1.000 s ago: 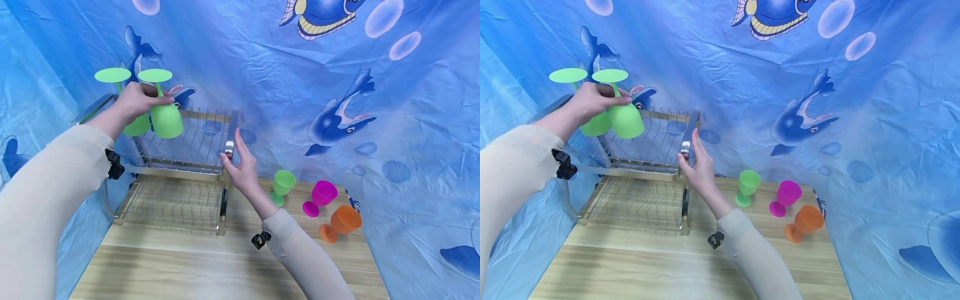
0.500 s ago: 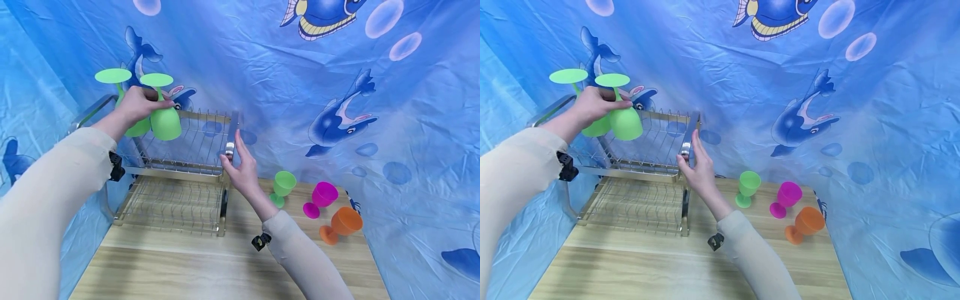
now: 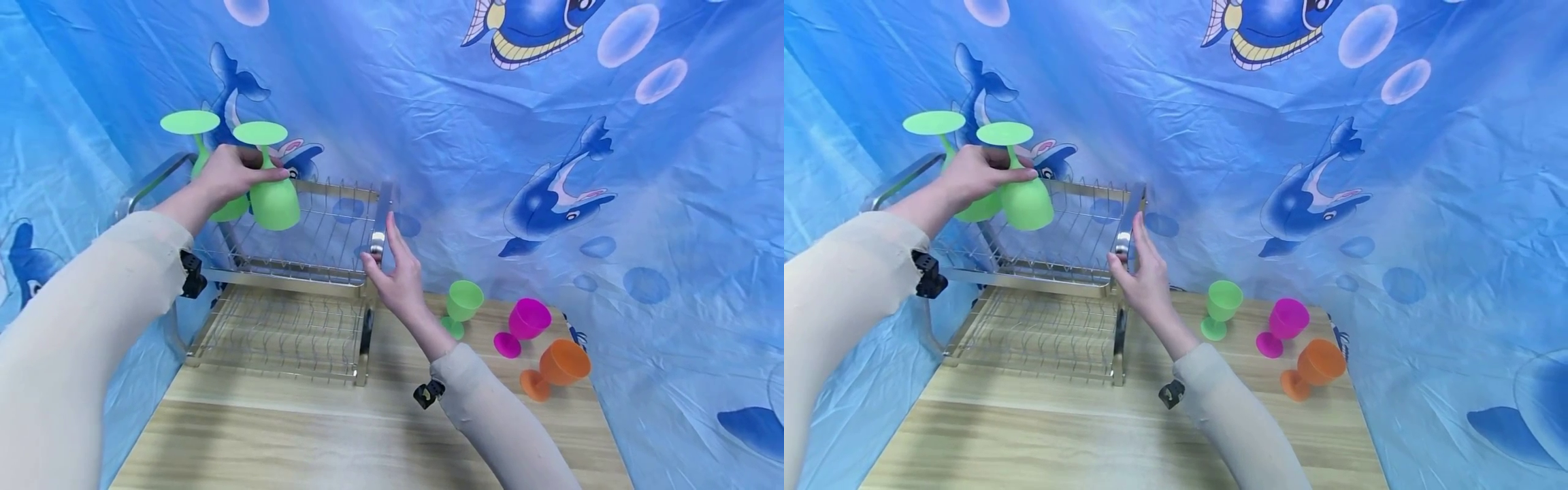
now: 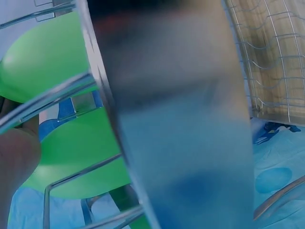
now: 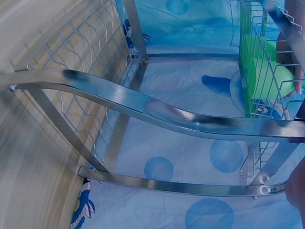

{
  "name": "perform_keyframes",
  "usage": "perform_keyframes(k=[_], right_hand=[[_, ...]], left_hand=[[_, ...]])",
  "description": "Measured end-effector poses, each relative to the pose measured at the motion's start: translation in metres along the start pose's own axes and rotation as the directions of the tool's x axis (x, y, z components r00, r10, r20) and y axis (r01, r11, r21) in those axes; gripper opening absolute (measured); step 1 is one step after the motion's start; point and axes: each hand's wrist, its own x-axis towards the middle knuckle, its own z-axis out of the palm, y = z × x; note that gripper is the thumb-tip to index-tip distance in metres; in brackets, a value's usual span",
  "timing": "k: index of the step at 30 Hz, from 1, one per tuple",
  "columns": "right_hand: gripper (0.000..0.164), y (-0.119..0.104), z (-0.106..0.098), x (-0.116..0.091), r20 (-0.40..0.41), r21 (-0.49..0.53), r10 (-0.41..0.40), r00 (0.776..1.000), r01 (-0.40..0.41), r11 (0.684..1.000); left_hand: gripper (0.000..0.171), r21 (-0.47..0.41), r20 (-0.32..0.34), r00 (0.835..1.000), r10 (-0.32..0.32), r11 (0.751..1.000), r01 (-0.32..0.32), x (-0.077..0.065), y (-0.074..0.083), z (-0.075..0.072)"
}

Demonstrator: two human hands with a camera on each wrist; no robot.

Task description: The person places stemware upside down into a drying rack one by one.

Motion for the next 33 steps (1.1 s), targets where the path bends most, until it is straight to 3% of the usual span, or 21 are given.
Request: perform_keyframes(k=[9, 16, 27, 30, 33], right_hand=[[0.084, -0.002, 0.000, 0.000, 0.006, -0.004, 0.018, 1.000, -0.018, 1.000], [0.085, -0.003, -0.001, 0.000, 0.008, 0.001, 0.019, 1.000, -0.019, 1.000], [0.084, -0.002, -0.006, 0.003, 0.017, -0.009, 0.025, 1.000, -0.025, 1.000], [0.084, -0.002, -0.006, 0.003, 0.023, -0.011, 0.027, 0.999, -0.027, 1.000], [0.084, -0.002, -0.006, 0.003, 0.028, -0.016, 0.027, 0.999, -0.026, 1.000]], left_hand=[[0.089, -0.028, 0.021, 0.999, -0.031, 0.999, 0.032, -0.008, -0.005, -0.011], [0.092, -0.043, 0.026, 0.999, -0.028, 0.999, 0.029, -0.027, -0.001, -0.017], [0.093, 0.050, 0.028, 0.998, -0.062, 0.997, 0.061, -0.067, 0.006, -0.032], [0.090, 0.068, 0.033, 0.999, -0.042, 0.997, 0.040, -0.084, 0.009, -0.036], [0.084, 0.134, 0.029, 0.999, 0.025, 0.991, -0.029, -0.104, 0.013, -0.036]])
